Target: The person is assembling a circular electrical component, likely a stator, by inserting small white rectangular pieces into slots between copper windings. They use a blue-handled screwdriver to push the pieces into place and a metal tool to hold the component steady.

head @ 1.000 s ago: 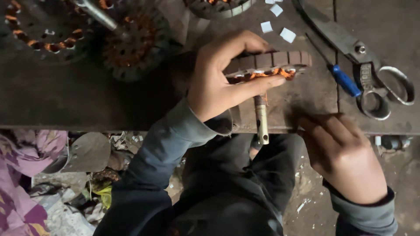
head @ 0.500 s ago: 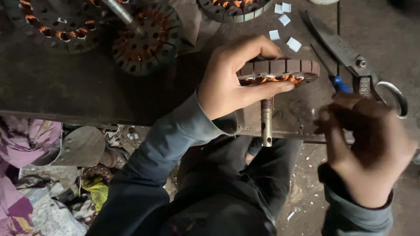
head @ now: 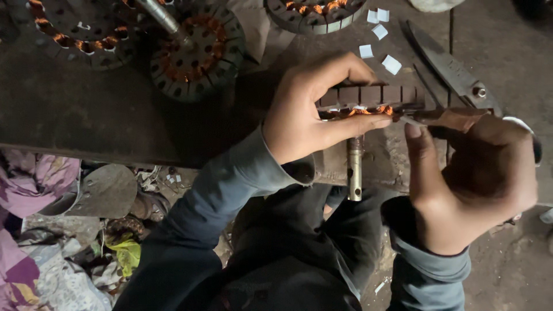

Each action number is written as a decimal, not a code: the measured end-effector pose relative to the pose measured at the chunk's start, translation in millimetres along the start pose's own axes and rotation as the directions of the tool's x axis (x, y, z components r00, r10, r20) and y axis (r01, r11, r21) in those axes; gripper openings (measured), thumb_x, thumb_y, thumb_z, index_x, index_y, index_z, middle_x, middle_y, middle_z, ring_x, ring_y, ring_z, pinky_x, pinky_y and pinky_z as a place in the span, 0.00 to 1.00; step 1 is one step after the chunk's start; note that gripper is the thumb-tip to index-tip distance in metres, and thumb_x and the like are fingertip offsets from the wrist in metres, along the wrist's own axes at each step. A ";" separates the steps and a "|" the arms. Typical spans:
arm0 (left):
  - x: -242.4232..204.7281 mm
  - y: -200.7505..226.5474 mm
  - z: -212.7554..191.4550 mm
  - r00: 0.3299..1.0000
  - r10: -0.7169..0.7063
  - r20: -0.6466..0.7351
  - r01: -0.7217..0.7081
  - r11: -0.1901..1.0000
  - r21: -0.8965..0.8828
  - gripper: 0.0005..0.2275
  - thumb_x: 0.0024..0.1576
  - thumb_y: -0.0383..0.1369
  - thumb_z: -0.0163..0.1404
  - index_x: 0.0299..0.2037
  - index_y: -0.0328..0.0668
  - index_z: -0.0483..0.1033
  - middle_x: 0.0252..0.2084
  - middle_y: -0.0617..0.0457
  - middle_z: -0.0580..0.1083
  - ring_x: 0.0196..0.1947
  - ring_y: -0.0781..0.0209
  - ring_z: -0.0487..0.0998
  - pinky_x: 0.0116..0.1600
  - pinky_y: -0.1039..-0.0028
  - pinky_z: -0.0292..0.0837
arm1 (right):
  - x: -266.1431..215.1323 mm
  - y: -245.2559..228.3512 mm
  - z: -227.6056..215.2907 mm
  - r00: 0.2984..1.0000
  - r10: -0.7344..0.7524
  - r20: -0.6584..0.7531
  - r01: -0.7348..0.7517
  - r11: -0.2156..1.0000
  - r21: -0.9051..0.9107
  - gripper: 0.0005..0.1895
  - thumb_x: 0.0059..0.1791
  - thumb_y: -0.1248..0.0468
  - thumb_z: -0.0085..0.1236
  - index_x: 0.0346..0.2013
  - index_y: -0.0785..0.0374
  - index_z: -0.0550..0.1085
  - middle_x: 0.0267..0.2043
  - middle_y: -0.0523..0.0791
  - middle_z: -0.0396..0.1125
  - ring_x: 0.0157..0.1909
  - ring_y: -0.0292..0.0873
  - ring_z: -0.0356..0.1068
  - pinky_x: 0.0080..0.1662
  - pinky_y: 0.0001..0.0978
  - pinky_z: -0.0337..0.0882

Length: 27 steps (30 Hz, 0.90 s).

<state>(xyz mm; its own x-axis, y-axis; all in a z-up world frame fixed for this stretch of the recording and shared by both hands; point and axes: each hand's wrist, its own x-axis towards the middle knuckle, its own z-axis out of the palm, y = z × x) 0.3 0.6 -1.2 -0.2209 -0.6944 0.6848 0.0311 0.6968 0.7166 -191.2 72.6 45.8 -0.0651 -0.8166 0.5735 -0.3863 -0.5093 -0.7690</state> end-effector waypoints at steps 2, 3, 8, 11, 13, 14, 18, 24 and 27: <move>0.4 -0.5 0.1 1.000 0.016 -0.011 -0.016 1.000 0.018 0.14 0.58 0.29 0.69 0.44 0.36 0.74 0.41 0.55 0.78 0.43 0.69 0.81 0.51 0.80 0.77 | 1.1 3.8 -2.0 0.996 -0.086 0.031 0.089 0.992 -0.092 0.08 0.55 0.80 0.63 0.44 0.73 0.71 0.47 0.51 0.73 0.46 0.39 0.75 0.51 0.25 0.76; 0.1 -0.7 0.2 1.000 0.024 -0.016 -0.023 0.999 0.029 0.14 0.58 0.29 0.69 0.44 0.36 0.74 0.42 0.55 0.78 0.44 0.69 0.81 0.52 0.80 0.77 | 0.2 6.6 -3.0 0.984 -0.163 0.065 0.172 0.970 -0.174 0.07 0.55 0.82 0.62 0.45 0.75 0.73 0.49 0.52 0.73 0.46 0.40 0.74 0.50 0.25 0.74; -0.4 -2.1 -0.3 0.999 0.032 -0.023 -0.031 0.998 0.055 0.16 0.57 0.29 0.69 0.46 0.36 0.73 0.42 0.53 0.77 0.44 0.67 0.81 0.52 0.78 0.77 | -5.0 15.2 -6.7 0.959 -0.258 0.116 0.283 0.888 -0.363 0.09 0.54 0.85 0.62 0.46 0.74 0.79 0.49 0.52 0.74 0.46 0.41 0.74 0.47 0.23 0.72; -0.7 -2.8 -0.8 0.999 0.044 -0.015 -0.043 0.998 0.055 0.16 0.57 0.29 0.69 0.47 0.37 0.74 0.42 0.53 0.77 0.44 0.66 0.81 0.52 0.78 0.77 | -2.8 15.9 -6.9 0.942 -0.296 0.156 0.334 0.852 -0.403 0.10 0.54 0.85 0.63 0.47 0.73 0.79 0.47 0.50 0.76 0.45 0.41 0.76 0.46 0.23 0.71; -0.4 -3.1 -1.1 0.999 0.049 -0.012 -0.048 0.997 0.054 0.15 0.57 0.29 0.69 0.47 0.37 0.74 0.43 0.53 0.77 0.45 0.66 0.81 0.52 0.78 0.77 | -5.6 13.5 -5.3 0.935 -0.307 0.176 0.353 0.844 -0.404 0.11 0.54 0.85 0.62 0.48 0.72 0.79 0.48 0.50 0.75 0.47 0.41 0.76 0.48 0.23 0.70; -0.4 -3.2 -1.1 0.999 0.046 -0.010 -0.045 0.998 0.053 0.15 0.57 0.29 0.69 0.47 0.37 0.74 0.43 0.53 0.77 0.45 0.66 0.81 0.51 0.78 0.77 | -5.9 13.2 -4.7 0.933 -0.310 0.184 0.360 0.841 -0.403 0.11 0.53 0.85 0.61 0.47 0.72 0.78 0.48 0.50 0.75 0.48 0.41 0.77 0.48 0.24 0.70; -1.7 -0.8 -0.4 1.000 0.014 -0.005 -0.013 1.000 0.010 0.15 0.57 0.28 0.69 0.47 0.37 0.74 0.42 0.54 0.77 0.43 0.66 0.81 0.51 0.78 0.77 | 0.6 15.5 -6.5 0.945 -0.262 0.193 0.315 0.887 -0.337 0.10 0.53 0.84 0.60 0.45 0.73 0.78 0.47 0.51 0.76 0.47 0.41 0.77 0.47 0.24 0.71; -1.7 -0.6 -1.0 1.000 0.021 0.002 -0.021 1.000 0.011 0.14 0.58 0.28 0.69 0.46 0.37 0.74 0.43 0.54 0.76 0.44 0.67 0.80 0.51 0.78 0.77 | 13.2 15.4 -7.3 0.966 -0.188 0.180 0.232 0.934 -0.273 0.03 0.53 0.78 0.62 0.35 0.72 0.76 0.43 0.53 0.77 0.36 0.40 0.74 0.35 0.21 0.65; -3.0 -1.8 0.4 1.000 0.009 0.005 -0.009 1.000 -0.001 0.15 0.58 0.28 0.69 0.45 0.37 0.73 0.43 0.54 0.75 0.43 0.67 0.79 0.50 0.79 0.76 | 7.1 14.9 -8.0 0.954 -0.215 0.209 0.267 0.927 -0.264 0.04 0.56 0.79 0.61 0.38 0.71 0.76 0.46 0.52 0.77 0.39 0.38 0.74 0.39 0.20 0.66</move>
<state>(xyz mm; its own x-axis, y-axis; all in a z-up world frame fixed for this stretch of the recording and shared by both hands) 0.6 1.6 -4.6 -0.2252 -0.6873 0.6906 0.0340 0.7028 0.7106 -204.8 61.3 40.7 0.2136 -0.7260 0.6537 -0.6186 -0.6184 -0.4846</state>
